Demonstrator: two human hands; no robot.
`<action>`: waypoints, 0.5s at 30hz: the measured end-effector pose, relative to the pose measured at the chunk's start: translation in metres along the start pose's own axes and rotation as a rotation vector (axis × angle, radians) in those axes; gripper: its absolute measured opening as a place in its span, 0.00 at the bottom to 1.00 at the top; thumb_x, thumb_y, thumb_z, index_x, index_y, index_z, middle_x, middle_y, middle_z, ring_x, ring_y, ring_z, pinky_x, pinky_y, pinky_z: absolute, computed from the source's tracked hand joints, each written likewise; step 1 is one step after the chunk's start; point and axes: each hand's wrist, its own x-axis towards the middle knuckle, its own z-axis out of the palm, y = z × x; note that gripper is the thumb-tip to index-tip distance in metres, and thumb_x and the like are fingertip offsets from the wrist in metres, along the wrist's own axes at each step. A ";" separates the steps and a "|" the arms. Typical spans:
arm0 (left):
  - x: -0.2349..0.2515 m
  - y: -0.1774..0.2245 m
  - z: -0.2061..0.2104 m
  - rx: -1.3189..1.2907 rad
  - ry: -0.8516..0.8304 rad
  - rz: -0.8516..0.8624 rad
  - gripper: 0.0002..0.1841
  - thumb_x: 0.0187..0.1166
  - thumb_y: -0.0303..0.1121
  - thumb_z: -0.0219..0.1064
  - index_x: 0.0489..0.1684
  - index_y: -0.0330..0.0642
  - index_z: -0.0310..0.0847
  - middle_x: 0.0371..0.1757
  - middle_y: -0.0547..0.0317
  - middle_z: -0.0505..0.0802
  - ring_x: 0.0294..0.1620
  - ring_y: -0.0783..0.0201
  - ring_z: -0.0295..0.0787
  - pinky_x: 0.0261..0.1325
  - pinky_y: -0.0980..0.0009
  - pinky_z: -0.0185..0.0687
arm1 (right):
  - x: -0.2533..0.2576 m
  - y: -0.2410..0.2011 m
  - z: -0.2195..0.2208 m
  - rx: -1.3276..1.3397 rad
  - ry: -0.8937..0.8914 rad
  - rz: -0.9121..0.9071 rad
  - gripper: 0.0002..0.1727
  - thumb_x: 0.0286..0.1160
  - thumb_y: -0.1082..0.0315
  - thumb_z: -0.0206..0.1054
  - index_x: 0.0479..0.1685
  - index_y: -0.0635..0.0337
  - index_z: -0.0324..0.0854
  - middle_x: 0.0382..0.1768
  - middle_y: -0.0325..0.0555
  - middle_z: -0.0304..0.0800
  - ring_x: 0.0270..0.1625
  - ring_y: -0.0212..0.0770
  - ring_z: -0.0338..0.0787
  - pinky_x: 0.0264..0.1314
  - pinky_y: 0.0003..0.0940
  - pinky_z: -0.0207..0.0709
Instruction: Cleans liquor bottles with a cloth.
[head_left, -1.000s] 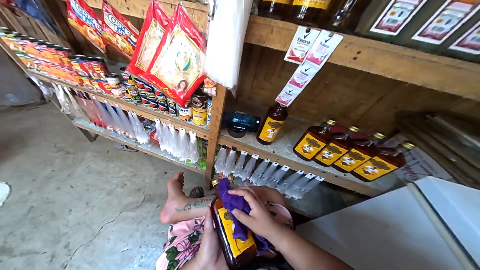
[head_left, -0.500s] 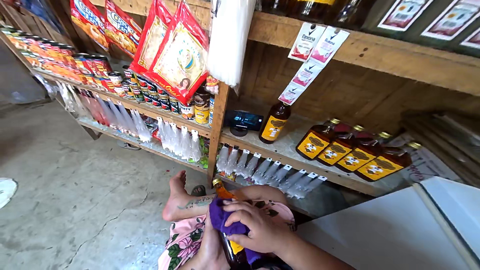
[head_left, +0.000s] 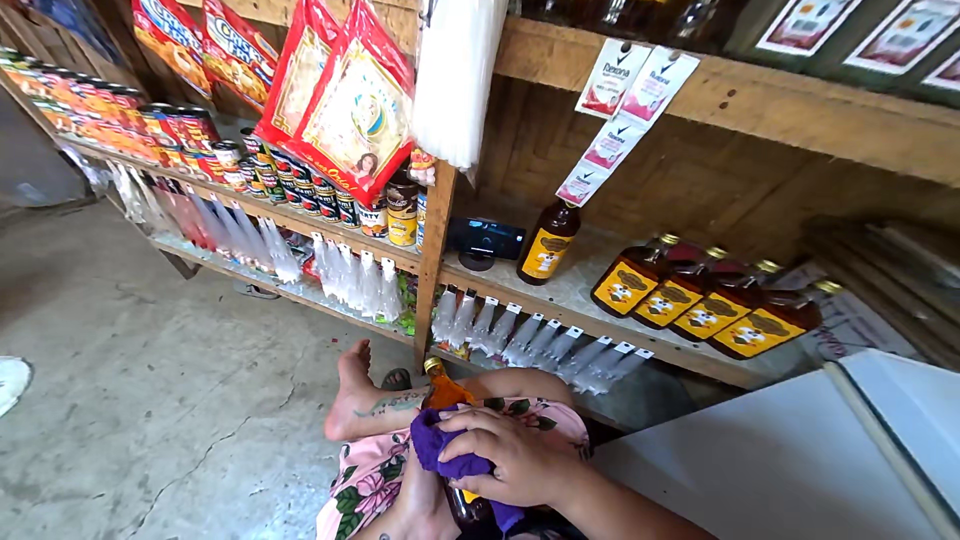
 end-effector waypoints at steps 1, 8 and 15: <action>0.000 0.000 0.000 -0.004 -0.007 0.004 0.42 0.84 0.68 0.19 0.44 0.54 0.83 0.43 0.60 0.95 0.49 0.64 0.93 0.52 0.63 0.89 | 0.000 0.000 0.000 0.002 -0.005 0.005 0.14 0.81 0.57 0.68 0.58 0.51 0.84 0.67 0.52 0.87 0.78 0.46 0.80 0.84 0.41 0.70; 0.001 -0.001 -0.001 -0.068 -0.004 -0.008 0.43 0.83 0.68 0.18 0.43 0.53 0.82 0.42 0.60 0.94 0.49 0.64 0.93 0.51 0.63 0.89 | 0.000 0.000 0.000 0.008 -0.010 0.015 0.14 0.80 0.57 0.69 0.58 0.51 0.84 0.67 0.52 0.87 0.78 0.46 0.80 0.84 0.41 0.70; 0.003 0.000 -0.001 -0.040 -0.019 0.016 0.42 0.83 0.68 0.19 0.45 0.54 0.83 0.44 0.60 0.95 0.50 0.63 0.93 0.51 0.62 0.90 | 0.000 0.002 0.001 0.012 -0.002 0.016 0.14 0.81 0.57 0.69 0.59 0.52 0.84 0.66 0.53 0.87 0.78 0.46 0.80 0.84 0.40 0.70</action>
